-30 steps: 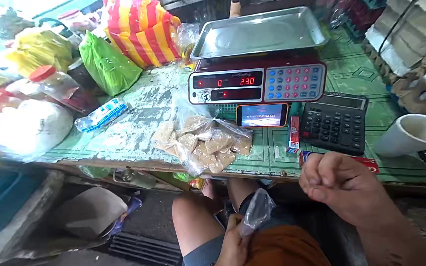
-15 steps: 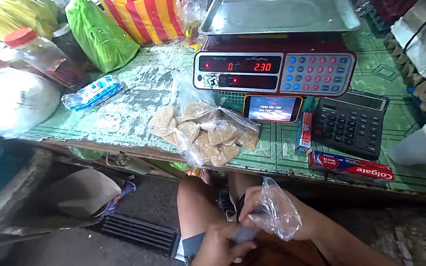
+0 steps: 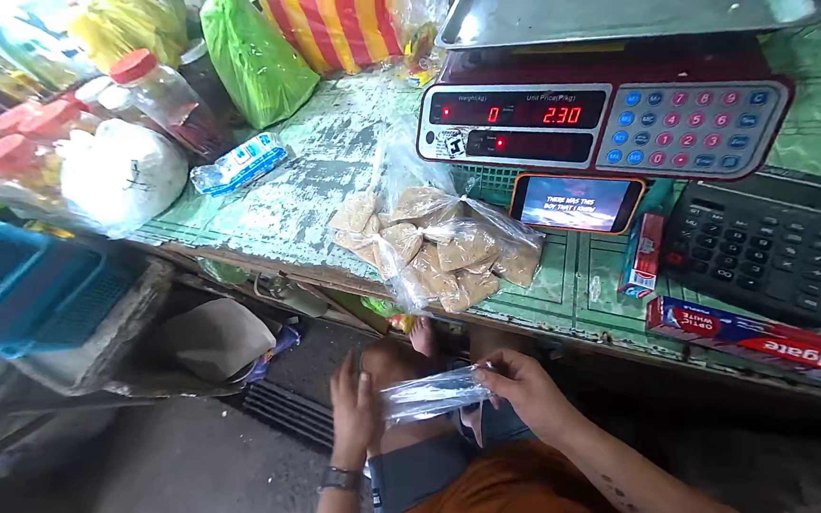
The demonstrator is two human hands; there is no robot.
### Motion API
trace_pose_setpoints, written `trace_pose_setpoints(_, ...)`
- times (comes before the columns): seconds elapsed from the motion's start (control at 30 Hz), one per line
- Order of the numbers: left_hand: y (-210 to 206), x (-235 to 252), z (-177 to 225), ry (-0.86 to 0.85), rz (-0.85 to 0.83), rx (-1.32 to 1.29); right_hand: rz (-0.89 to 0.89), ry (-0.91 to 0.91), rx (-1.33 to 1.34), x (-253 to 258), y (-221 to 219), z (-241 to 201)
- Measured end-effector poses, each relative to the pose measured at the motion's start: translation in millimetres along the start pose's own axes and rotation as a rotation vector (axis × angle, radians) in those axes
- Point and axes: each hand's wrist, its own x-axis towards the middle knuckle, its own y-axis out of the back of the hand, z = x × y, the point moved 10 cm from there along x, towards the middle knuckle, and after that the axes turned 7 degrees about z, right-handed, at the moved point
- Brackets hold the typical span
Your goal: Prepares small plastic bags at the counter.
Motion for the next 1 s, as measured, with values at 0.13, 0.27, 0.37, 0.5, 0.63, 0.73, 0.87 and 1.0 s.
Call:
trace_pose_setpoints(0.13,-18,-6,-4,-0.016,0.013,0.031,0.069,-0.014,0.018,-11,22,6)
trace_pose_setpoints(0.27,-1,5,-1,0.082,-0.072,-0.220,0.035,-0.017,-0.047,-15,25,11)
trace_pose_setpoints(0.37,66,24,11,-0.036,0.138,-0.388,0.042,-0.038,-0.059,-12,31,15)
trace_pose_setpoints(0.5,40,10,32,-0.146,0.281,-0.033,0.060,-0.074,-0.041,-4,34,25)
trace_pose_setpoints(0.63,-38,4,24,-0.106,0.087,0.429,0.050,-0.107,-0.021,-1,23,29)
trace_pose_setpoints(0.73,-43,11,18,-0.022,0.028,0.353,0.048,-0.075,-0.028,-5,22,18)
trace_pose_setpoints(0.87,-37,17,21,0.088,-0.091,-0.332,0.117,-0.053,0.006,-10,41,15)
trace_pose_setpoints(1.0,0,15,15,-0.071,0.026,-0.360,0.183,-0.165,0.114,-18,65,35)
